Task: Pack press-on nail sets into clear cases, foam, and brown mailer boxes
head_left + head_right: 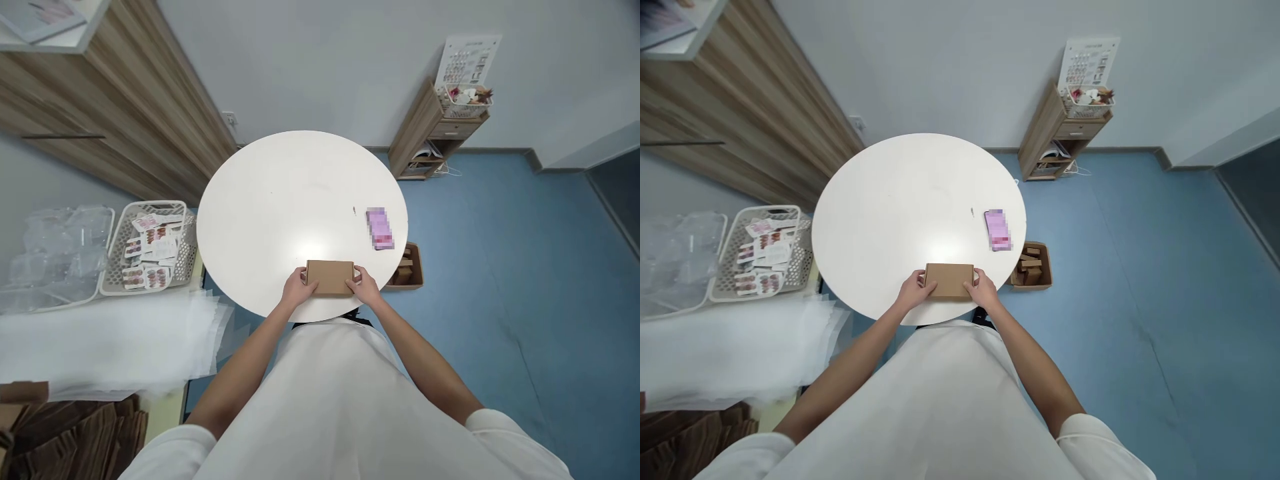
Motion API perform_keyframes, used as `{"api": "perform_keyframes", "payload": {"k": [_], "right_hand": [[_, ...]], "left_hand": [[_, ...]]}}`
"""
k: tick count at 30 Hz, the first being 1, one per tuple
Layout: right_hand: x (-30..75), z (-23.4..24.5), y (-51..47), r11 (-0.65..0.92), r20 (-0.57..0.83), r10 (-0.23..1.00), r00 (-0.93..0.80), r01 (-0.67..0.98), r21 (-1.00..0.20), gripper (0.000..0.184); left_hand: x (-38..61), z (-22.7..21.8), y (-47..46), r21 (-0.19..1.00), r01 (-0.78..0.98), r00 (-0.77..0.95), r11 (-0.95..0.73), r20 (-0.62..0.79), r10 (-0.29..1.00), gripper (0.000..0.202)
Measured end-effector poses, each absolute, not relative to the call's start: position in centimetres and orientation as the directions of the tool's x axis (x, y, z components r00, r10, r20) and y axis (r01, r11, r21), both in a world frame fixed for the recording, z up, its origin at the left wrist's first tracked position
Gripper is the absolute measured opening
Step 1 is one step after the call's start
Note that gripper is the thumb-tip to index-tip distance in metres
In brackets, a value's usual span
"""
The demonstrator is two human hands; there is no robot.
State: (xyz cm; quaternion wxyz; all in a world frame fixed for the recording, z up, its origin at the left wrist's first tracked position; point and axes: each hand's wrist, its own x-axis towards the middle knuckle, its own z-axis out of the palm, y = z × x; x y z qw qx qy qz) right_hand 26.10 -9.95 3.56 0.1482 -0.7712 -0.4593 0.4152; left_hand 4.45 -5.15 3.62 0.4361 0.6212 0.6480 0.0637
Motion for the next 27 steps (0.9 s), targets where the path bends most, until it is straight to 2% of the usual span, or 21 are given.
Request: {"api": "perform_keyframes", "payload": {"k": [4, 7, 11, 13, 16, 19, 24, 27], "right_hand": [[31.9, 5.5, -12.3, -0.557, -0.538, 0.803, 0.255, 0.644, -0.525, 0.054], [36.6, 6.0, -14.7, -0.621, -0.528, 0.771, 0.356, 0.605, -0.498, 0.054], [42.7, 5.0, -18.2, -0.699, -0.474, 0.709, 0.522, 0.433, -0.569, 0.057], [45.4, 4.4, -19.7, -0.71, -0.441, 0.666, 0.601, 0.331, -0.621, 0.059], [48.8, 3.7, -21.4, -0.711, -0.399, 0.597, 0.696, 0.229, -0.665, 0.061], [50.7, 3.3, -22.5, -0.702, -0.346, 0.542, 0.766, 0.187, -0.687, 0.063], [50.9, 2.6, -23.1, -0.677, -0.322, 0.529, 0.785, 0.162, -0.718, 0.066], [49.8, 2.4, -22.0, -0.635, -0.325, 0.58, 0.747, 0.165, -0.754, 0.064]], "left_hand": [[10.4, 5.2, -5.4, 0.56, 0.816, 0.235, 0.147, -0.552, 0.8, 0.067], [16.2, 5.8, -5.3, 0.556, 0.829, 0.344, 0.063, -0.594, 0.727, 0.066], [24.5, 5.1, -5.6, 0.583, 0.812, 0.453, -0.032, -0.595, 0.664, 0.071], [28.3, 4.3, -6.1, 0.636, 0.77, 0.515, -0.058, -0.565, 0.645, 0.072], [32.9, 3.0, -7.0, 0.772, 0.635, 0.619, -0.027, -0.488, 0.616, 0.074], [35.7, 2.2, -7.7, 0.852, 0.521, 0.694, 0.044, -0.453, 0.56, 0.077], [35.5, 2.4, -7.7, 0.863, 0.491, 0.722, 0.116, -0.478, 0.5, 0.062], [32.8, 3.1, -7.2, 0.852, 0.508, 0.68, 0.127, -0.487, 0.548, 0.052]]}}
